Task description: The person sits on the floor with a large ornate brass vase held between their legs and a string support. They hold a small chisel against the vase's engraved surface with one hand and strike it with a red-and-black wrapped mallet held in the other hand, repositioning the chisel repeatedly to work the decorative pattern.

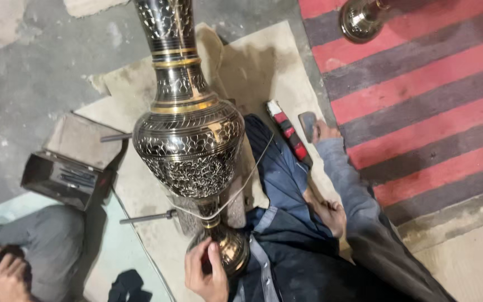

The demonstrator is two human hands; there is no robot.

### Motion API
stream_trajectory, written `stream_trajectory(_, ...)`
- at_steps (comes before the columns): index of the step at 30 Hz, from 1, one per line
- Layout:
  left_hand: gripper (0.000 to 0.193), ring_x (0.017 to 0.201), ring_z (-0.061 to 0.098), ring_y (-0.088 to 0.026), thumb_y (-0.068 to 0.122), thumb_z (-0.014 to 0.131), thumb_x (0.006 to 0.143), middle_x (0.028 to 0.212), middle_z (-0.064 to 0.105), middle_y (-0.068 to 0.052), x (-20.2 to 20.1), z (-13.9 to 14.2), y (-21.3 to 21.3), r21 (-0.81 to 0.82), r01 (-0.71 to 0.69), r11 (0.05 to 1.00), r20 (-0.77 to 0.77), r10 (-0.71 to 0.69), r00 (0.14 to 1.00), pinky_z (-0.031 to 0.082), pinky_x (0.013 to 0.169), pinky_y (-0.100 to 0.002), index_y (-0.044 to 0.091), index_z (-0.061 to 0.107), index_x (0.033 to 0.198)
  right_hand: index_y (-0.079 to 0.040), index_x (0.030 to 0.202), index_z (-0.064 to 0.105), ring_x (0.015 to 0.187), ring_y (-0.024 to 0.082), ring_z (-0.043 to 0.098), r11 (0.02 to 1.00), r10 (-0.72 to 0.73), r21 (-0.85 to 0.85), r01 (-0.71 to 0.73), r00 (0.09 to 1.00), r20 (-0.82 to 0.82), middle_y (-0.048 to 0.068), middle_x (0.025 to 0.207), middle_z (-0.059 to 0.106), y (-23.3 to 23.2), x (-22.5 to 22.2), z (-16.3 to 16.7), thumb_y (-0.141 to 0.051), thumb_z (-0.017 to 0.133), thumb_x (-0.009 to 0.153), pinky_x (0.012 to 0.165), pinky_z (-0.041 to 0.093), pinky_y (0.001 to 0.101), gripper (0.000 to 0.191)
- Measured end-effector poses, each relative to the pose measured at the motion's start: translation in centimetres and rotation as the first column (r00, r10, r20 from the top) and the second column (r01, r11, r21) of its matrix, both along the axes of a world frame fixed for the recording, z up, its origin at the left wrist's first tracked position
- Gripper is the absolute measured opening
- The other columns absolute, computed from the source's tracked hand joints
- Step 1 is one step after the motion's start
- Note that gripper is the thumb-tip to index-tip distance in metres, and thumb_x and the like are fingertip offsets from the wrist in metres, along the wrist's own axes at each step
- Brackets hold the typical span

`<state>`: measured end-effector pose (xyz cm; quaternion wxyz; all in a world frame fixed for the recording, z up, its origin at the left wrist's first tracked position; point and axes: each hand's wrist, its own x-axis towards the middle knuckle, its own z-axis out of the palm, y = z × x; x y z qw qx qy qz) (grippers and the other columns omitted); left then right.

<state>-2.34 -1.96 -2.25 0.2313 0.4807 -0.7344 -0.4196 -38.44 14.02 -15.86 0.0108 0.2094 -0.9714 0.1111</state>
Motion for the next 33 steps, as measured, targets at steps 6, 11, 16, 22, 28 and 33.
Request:
stream_trajectory(6, 0.017, 0.090, 0.071, -0.023, 0.003, 0.073, 0.090, 0.104, 0.072, -0.014, 0.0, -0.6, -0.4, -0.105, 0.100, 0.989, 0.074, -0.092, 0.993, 0.058, 0.076, -0.032, 0.001, 0.072, 0.107, -0.015, 0.113, 0.073, 0.089, 0.044, 0.068, 1.000, -0.003, 0.003, 0.003, 1.000, 0.027, 0.023, 0.096, 0.071, -1.7, -1.0, 0.4, -0.040, 0.063, 0.100, 0.077, 0.054, 0.0550, 0.029)
stream_trajectory(11, 0.012, 0.087, 0.069, -0.024, 0.003, 0.073, 0.094, 0.101, 0.073, -0.012, 1.0, 0.2, -0.1, -0.071, 0.128, 0.989, 0.184, -0.113, 0.976, 0.056, 0.078, -0.033, 0.002, 0.073, 0.106, -0.016, 0.112, 0.074, 0.089, 0.043, 0.069, 0.999, -0.034, 0.026, 0.031, 0.992, 0.120, 0.022, 0.096, 0.072, -0.4, 1.1, 0.2, -0.041, 0.063, 0.100, 0.076, 0.054, 0.0541, 0.030)
stream_trajectory(16, 0.013, 0.089, 0.070, -0.025, 0.001, 0.070, 0.094, 0.102, 0.071, -0.013, 0.6, 0.0, -0.3, -0.112, 0.064, 0.992, -0.010, -0.066, 0.998, 0.057, 0.080, -0.033, 0.000, 0.072, 0.107, -0.016, 0.110, 0.075, 0.089, 0.042, 0.069, 0.996, -0.016, 0.083, 0.007, 0.994, 0.112, 0.021, 0.096, 0.072, 0.3, 0.7, -0.5, -0.042, 0.064, 0.099, 0.076, 0.054, 0.0532, 0.030)
stream_trajectory(22, 0.014, 0.084, 0.069, -0.019, 0.000, 0.069, 0.095, 0.101, 0.069, -0.014, 1.8, 0.3, -0.2, -0.022, 0.063, 0.998, -0.083, -0.064, 0.994, 0.056, 0.074, -0.028, -0.004, 0.071, 0.108, -0.017, 0.109, 0.076, 0.088, 0.041, 0.070, 0.989, -0.064, 0.146, 0.014, 0.935, 0.348, 0.020, 0.096, 0.073, 0.5, -1.6, -0.3, -0.043, 0.064, 0.098, 0.075, 0.055, 0.0521, 0.031)
stream_trajectory(28, 0.015, 0.084, 0.069, -0.015, -0.002, 0.065, 0.098, 0.104, 0.065, -0.011, 2.9, 0.4, -0.2, 0.193, 0.021, 0.981, -0.208, 0.020, 0.978, 0.056, 0.074, -0.026, -0.006, 0.069, 0.111, -0.019, 0.113, 0.076, 0.085, 0.040, 0.071, 0.995, -0.096, 0.020, 0.098, 0.894, 0.438, 0.019, 0.094, 0.073, 4.8, 2.8, 2.7, -0.039, 0.062, 0.101, 0.073, 0.056, 0.0516, 0.028)
stream_trajectory(33, 0.016, 0.087, 0.069, -0.014, -0.002, 0.064, 0.098, 0.104, 0.065, -0.010, 3.0, 0.8, -0.7, 0.324, 0.099, 0.941, -0.261, -0.012, 0.965, 0.057, 0.077, -0.025, -0.007, 0.067, 0.113, -0.022, 0.118, 0.075, 0.078, 0.043, 0.071, 0.970, -0.084, 0.244, 0.012, 0.955, 0.283, 0.021, 0.084, 0.072, 7.0, 6.7, 1.8, -0.032, 0.061, 0.101, 0.070, 0.055, 0.0543, 0.024)
